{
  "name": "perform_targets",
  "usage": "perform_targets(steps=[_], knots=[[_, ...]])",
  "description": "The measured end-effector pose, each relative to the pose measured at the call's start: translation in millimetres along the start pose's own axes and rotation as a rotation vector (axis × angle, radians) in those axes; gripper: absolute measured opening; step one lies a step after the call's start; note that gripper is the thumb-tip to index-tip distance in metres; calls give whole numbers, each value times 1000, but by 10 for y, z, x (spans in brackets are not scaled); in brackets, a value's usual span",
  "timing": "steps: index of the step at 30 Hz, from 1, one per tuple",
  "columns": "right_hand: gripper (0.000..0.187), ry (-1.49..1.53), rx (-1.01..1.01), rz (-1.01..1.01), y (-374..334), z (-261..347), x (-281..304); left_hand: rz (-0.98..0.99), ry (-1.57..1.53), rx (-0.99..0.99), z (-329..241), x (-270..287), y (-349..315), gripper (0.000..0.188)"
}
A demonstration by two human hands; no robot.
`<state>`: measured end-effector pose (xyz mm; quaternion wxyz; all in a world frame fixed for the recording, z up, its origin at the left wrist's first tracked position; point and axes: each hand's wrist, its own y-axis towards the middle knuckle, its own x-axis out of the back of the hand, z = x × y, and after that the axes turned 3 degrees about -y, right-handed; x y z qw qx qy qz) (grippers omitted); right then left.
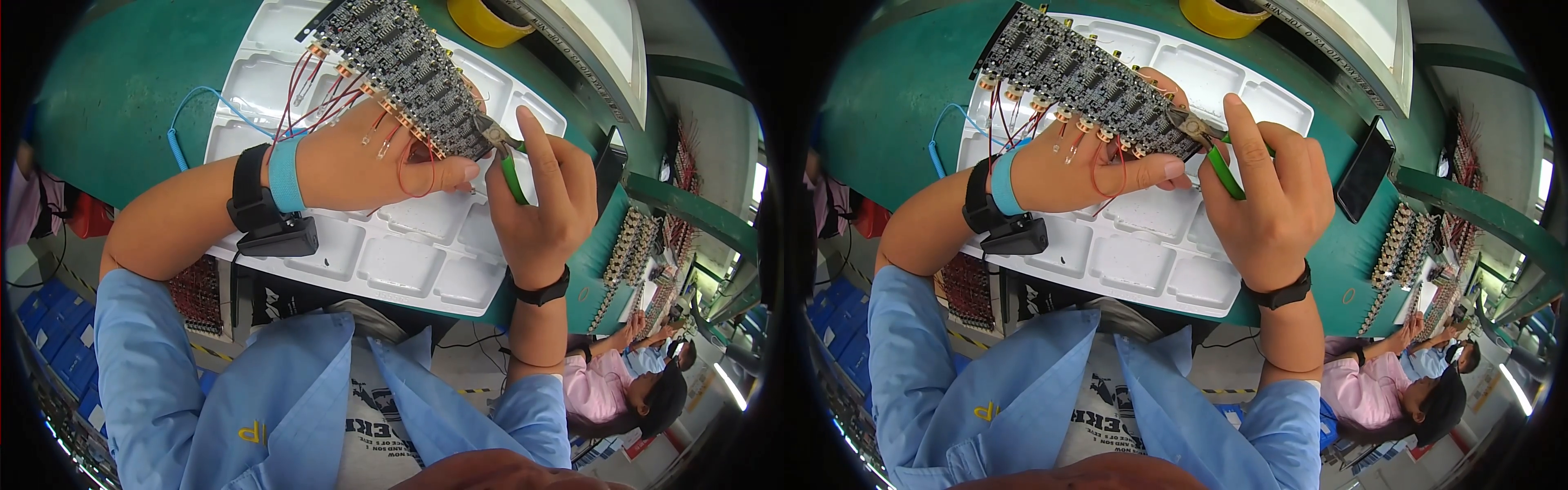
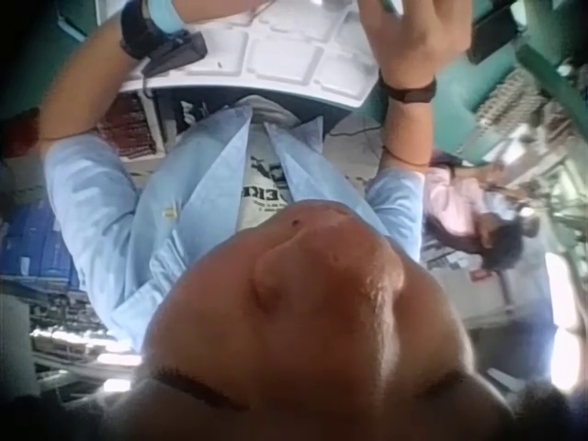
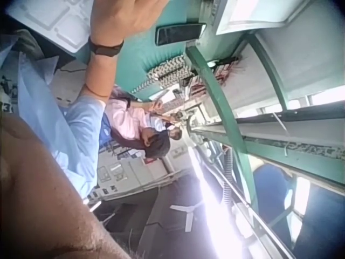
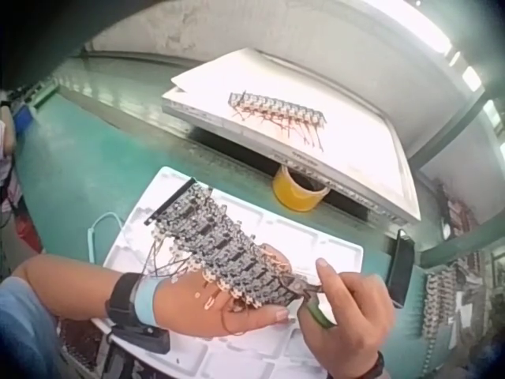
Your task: The person picks up a circuit board and uses shears to trim the wire leads on the components. After trimming the wires on one side, the person turns the circuit board over and trims the remaining wire leads.
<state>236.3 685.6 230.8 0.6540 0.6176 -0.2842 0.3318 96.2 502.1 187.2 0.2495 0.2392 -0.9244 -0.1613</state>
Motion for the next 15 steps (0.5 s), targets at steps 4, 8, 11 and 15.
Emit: perform_targets(steps=[4, 8, 11, 15], knots=[[63, 4, -23, 23, -9, 16, 12, 21, -150, 157, -8, -2, 4, 33], [62, 42, -53, 56, -12, 39, 36, 43, 3, 69, 42, -4, 6, 33], [61, 49, -68, 67, -22, 50, 44, 31, 11, 43, 52, -8, 2, 33], [61, 58, -93, 82, -36, 51, 35, 39, -19, 69, 29, -5, 5, 34]])
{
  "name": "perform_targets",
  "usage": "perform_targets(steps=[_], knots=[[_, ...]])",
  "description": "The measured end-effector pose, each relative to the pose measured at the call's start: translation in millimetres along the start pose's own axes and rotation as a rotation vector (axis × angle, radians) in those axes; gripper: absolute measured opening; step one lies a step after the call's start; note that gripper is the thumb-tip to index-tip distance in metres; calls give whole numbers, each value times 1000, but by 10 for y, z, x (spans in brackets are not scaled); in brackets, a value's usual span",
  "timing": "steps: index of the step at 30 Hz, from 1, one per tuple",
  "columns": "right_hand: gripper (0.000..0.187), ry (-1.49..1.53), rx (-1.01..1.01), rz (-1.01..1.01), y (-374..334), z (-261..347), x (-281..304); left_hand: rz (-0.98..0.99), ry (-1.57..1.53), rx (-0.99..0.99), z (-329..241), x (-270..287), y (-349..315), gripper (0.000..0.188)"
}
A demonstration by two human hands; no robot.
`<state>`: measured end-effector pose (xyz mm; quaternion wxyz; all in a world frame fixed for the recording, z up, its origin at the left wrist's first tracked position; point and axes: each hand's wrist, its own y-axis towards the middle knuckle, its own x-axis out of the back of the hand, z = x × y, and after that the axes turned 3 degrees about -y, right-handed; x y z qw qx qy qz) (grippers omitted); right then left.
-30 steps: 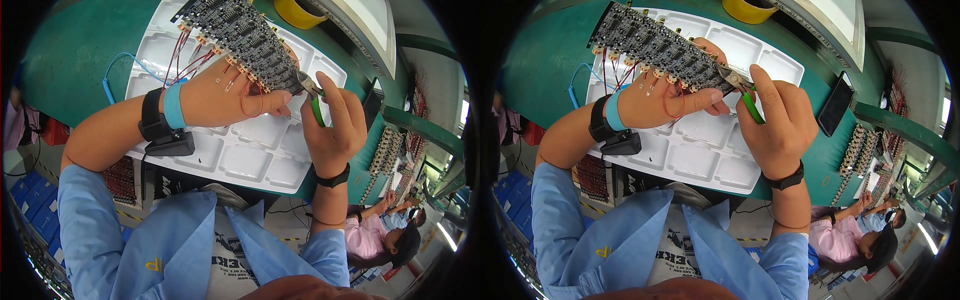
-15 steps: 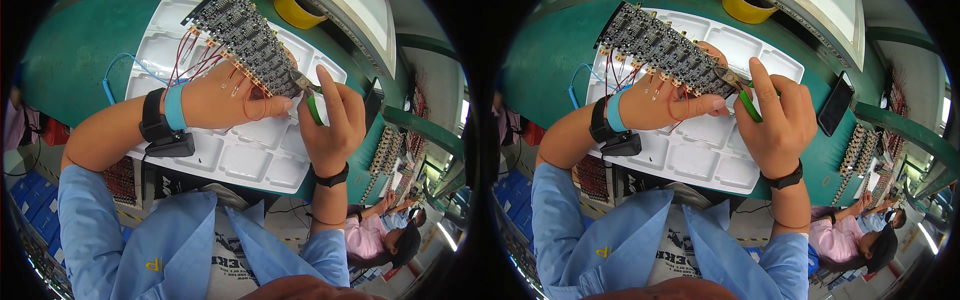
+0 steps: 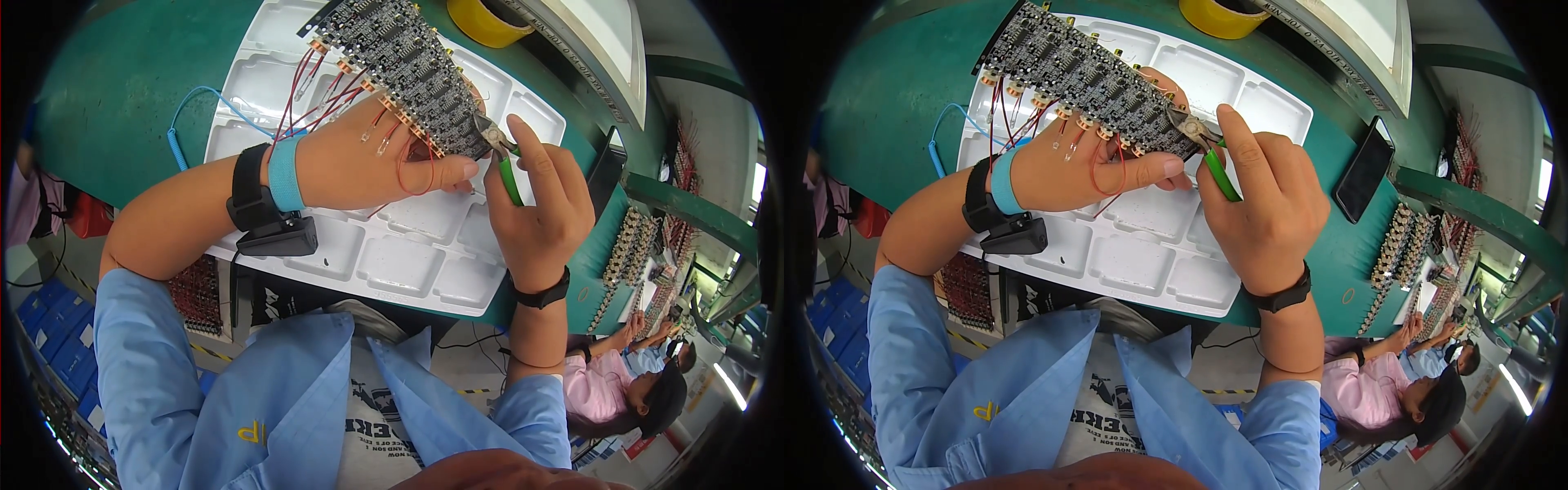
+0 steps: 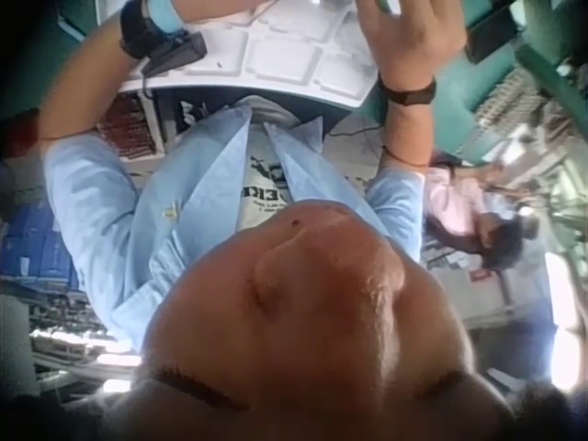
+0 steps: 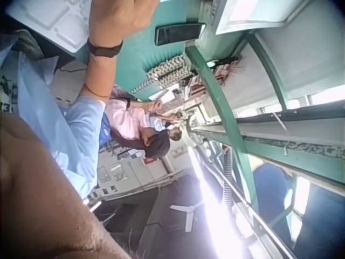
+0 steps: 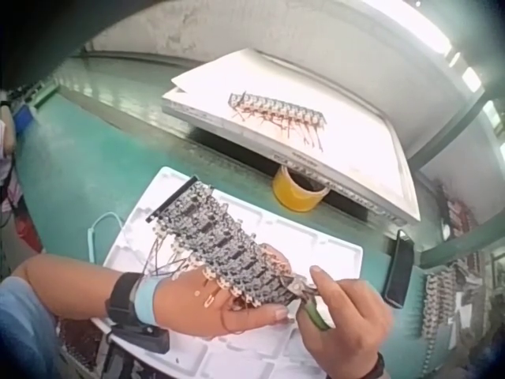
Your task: The person picks up a circuit board and uses shears to trim the wire leads on the components. After trimming the wires on one side, the person turns the circuit board over and trims the remaining wire leads.
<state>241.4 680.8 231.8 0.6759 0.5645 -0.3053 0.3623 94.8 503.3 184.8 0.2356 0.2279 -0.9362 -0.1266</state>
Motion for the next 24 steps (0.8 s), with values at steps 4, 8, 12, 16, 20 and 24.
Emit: perform_targets(steps=[4, 8, 12, 16, 20, 24], knots=[[60, -24, 5, -24, 21, 3, -13, 8, 123, -94, 16, -2, 0, 35], [60, -43, 14, -50, 28, -9, -36, 103, -134, 234, -93, 69, 22, 50], [60, -29, -22, -9, 18, 27, -5, 110, -233, 251, -97, 71, 24, 53], [61, -28, -34, 31, 16, 51, 21, 15, -22, 59, 14, -10, -15, 39], [61, -21, -43, 58, -9, 50, 45, 35, -26, 95, 21, -17, -18, 36], [61, 14, -58, 68, -10, 42, 63, 86, -302, 191, -43, 26, -2, 42]])
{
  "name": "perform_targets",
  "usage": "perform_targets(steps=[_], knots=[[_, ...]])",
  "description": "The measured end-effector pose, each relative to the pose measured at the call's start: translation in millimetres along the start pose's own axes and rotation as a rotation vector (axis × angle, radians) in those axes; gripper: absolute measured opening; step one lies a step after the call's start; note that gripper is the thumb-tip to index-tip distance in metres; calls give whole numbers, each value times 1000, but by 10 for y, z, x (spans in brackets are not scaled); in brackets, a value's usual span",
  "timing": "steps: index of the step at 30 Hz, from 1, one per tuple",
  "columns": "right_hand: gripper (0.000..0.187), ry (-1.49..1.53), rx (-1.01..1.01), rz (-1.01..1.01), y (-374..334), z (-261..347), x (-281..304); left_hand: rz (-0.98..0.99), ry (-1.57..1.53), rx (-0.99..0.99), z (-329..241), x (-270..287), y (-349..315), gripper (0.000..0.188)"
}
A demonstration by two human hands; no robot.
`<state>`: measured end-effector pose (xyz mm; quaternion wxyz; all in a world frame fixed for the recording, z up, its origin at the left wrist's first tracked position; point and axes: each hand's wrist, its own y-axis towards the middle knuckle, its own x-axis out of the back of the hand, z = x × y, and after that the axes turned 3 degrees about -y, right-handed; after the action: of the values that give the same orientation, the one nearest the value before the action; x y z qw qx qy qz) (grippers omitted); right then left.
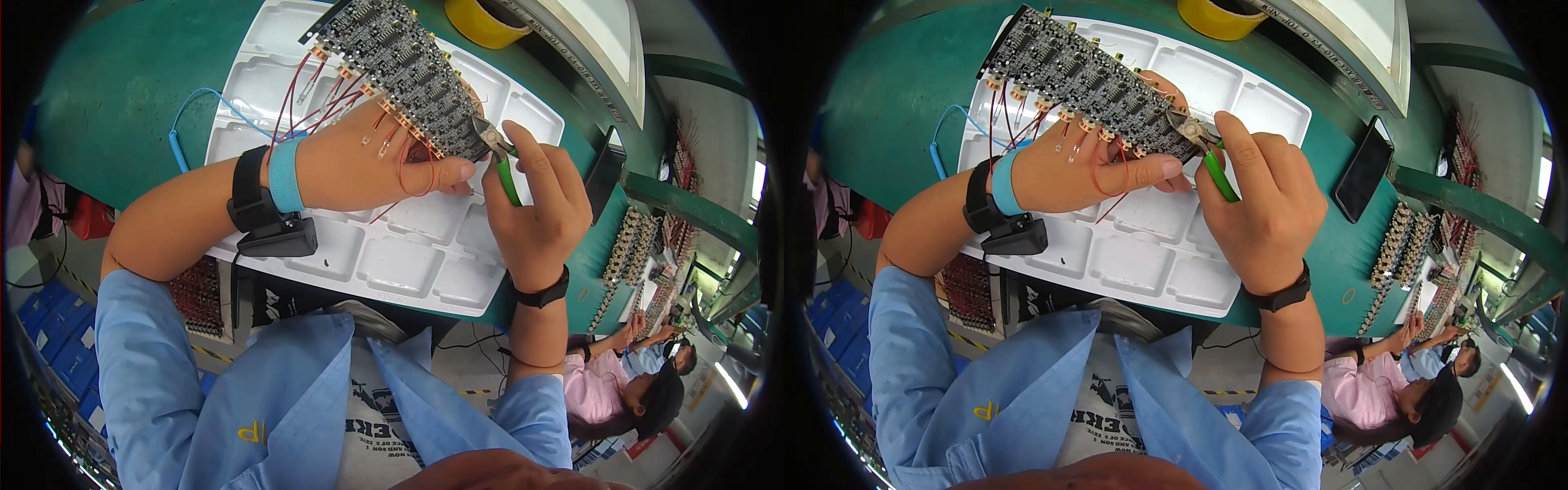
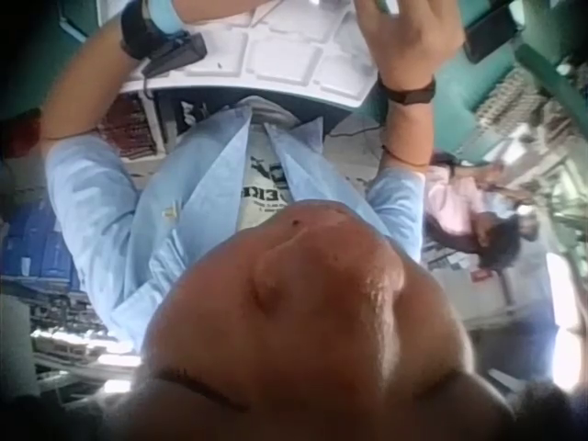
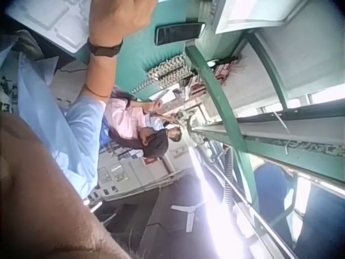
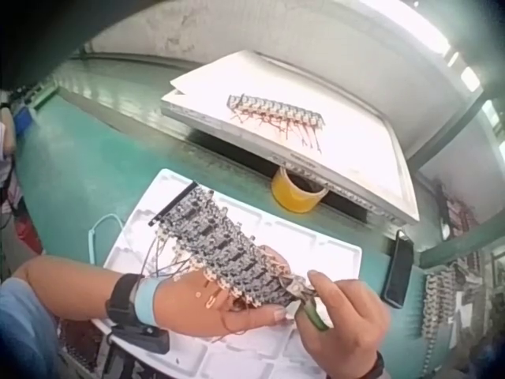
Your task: The person picks up a circuit board and uses shears to trim the wire leads on the components. After trimming the wires on one side, the person turns the circuit board over and trims the remaining wire leads.
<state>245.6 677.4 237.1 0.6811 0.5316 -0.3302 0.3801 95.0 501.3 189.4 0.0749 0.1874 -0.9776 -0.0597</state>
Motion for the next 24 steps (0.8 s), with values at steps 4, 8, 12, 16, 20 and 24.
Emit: perform_targets(steps=[4, 8, 12, 16, 20, 24], knots=[[62, -14, 63, -100, 54, -50, -38, -9, 95, -41, -21, 14, 11, 38], [64, -39, 113, -140, 68, -71, -68, 50, -146, 108, -67, 28, 1, 31], [65, -60, 127, -147, 64, -75, -80, 35, 80, -20, -3, 14, -1, 33], [66, -70, 133, -156, 58, -85, -82, 3, -84, 70, 26, -36, -16, 32], [68, -60, 85, -102, 36, -35, -29, 25, 89, -69, 21, 9, 0, 36], [69, -64, 62, -83, 21, -21, -13, 25, 193, -123, 69, 0, 1, 38]])
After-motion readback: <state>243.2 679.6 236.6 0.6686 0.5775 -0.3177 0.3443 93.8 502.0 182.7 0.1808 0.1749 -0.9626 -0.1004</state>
